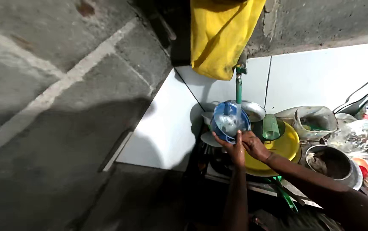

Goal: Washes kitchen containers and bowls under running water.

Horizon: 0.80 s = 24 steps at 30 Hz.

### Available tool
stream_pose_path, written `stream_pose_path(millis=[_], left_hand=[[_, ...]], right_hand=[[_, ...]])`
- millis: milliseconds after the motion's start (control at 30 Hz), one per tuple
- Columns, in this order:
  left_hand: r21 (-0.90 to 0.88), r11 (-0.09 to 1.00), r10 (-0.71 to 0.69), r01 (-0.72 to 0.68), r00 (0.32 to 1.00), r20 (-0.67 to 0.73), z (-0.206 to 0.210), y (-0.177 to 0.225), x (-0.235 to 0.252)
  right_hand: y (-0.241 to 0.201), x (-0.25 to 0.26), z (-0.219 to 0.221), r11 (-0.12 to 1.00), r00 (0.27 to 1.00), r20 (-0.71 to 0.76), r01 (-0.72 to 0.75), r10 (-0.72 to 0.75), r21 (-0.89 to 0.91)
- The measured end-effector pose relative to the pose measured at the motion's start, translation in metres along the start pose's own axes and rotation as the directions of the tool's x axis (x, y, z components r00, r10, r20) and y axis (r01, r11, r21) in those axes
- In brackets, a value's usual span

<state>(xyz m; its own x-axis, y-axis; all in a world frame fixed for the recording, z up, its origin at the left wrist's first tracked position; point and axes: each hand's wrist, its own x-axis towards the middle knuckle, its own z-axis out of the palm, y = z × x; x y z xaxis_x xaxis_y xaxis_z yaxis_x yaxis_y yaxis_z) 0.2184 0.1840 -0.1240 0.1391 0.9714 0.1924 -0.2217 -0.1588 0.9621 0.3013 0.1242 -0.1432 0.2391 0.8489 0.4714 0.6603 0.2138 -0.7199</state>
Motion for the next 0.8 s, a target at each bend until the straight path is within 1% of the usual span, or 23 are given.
stream_pose_path(millis=[33, 67, 133, 167, 233, 267, 333, 400, 433, 467, 500, 533, 600, 633, 667, 733, 800], left_hand=[[0.017, 0.999, -0.033, 0.033, 0.999, 0.004, -0.002, 0.003, 0.005], [0.06, 0.993, -0.106, 0.105, 0.994, 0.027, -0.006, 0.009, 0.01], [0.198, 0.946, -0.277, 0.258, 0.958, 0.073, -0.017, 0.028, 0.024], [0.272, 0.918, -0.327, 0.29, 0.939, 0.103, -0.02, 0.04, 0.032], [0.353, 0.885, -0.368, 0.302, 0.92, 0.136, -0.021, 0.058, 0.045], [0.354, 0.885, -0.367, 0.302, 0.921, 0.132, -0.02, 0.061, 0.048], [0.287, 0.931, -0.272, 0.227, 0.954, 0.126, -0.019, 0.045, 0.041], [0.19, 0.976, -0.128, 0.106, 0.986, 0.109, -0.013, 0.018, 0.021], [0.169, 0.984, -0.067, 0.049, 0.992, 0.102, -0.011, 0.01, 0.015], [0.165, 0.986, -0.051, 0.033, 0.993, 0.106, -0.01, 0.011, 0.014], [0.189, 0.98, -0.082, 0.059, 0.99, 0.115, -0.011, 0.017, 0.017], [0.239, 0.965, -0.145, 0.11, 0.98, 0.136, -0.015, 0.026, 0.023], [0.323, 0.926, -0.258, 0.195, 0.952, 0.166, -0.019, 0.044, 0.037], [0.344, 0.913, -0.289, 0.22, 0.944, 0.161, -0.019, 0.048, 0.041], [0.33, 0.914, -0.295, 0.236, 0.945, 0.142, -0.018, 0.049, 0.042], [0.269, 0.937, -0.264, 0.223, 0.956, 0.127, -0.013, 0.039, 0.035], [0.263, 0.944, -0.241, 0.2, 0.962, 0.131, -0.01, 0.033, 0.027]], right_hand=[[0.006, 0.003, -0.007, 0.999, 0.995, 0.094, 0.019, -0.016, -0.026], [0.013, 0.007, -0.016, 0.997, 0.98, 0.199, 0.036, -0.021, -0.068], [0.036, 0.014, -0.033, 0.982, 0.937, 0.35, 0.061, 0.006, -0.18], [0.047, 0.018, -0.04, 0.968, 0.919, 0.392, 0.059, 0.042, -0.242], [0.06, 0.026, -0.048, 0.932, 0.896, 0.434, 0.076, 0.092, -0.353], [0.059, 0.031, -0.049, 0.923, 0.882, 0.46, 0.089, 0.102, -0.374], [0.043, 0.038, -0.046, 0.937, 0.874, 0.48, 0.107, 0.07, -0.331], [0.021, 0.036, -0.034, 0.976, 0.901, 0.433, 0.112, -0.021, -0.185], [0.014, 0.033, -0.027, 0.989, 0.908, 0.416, 0.108, -0.056, -0.103], [0.014, 0.032, -0.024, 0.992, 0.901, 0.426, 0.114, -0.077, -0.062], [0.018, 0.031, -0.025, 0.99, 0.891, 0.445, 0.128, -0.086, -0.066], [0.026, 0.029, -0.029, 0.983, 0.884, 0.463, 0.138, -0.068, -0.12], [0.037, 0.032, -0.041, 0.954, 0.871, 0.488, 0.099, 0.054, -0.283], [0.036, 0.038, -0.046, 0.938, 0.851, 0.508, 0.06, 0.13, -0.341], [0.035, 0.044, -0.047, 0.931, 0.849, 0.507, 0.054, 0.147, -0.361], [0.032, 0.045, -0.04, 0.959, 0.864, 0.501, 0.09, 0.059, -0.269], [0.022, 0.041, -0.035, 0.984, 0.853, 0.522, 0.088, 0.007, -0.158]])
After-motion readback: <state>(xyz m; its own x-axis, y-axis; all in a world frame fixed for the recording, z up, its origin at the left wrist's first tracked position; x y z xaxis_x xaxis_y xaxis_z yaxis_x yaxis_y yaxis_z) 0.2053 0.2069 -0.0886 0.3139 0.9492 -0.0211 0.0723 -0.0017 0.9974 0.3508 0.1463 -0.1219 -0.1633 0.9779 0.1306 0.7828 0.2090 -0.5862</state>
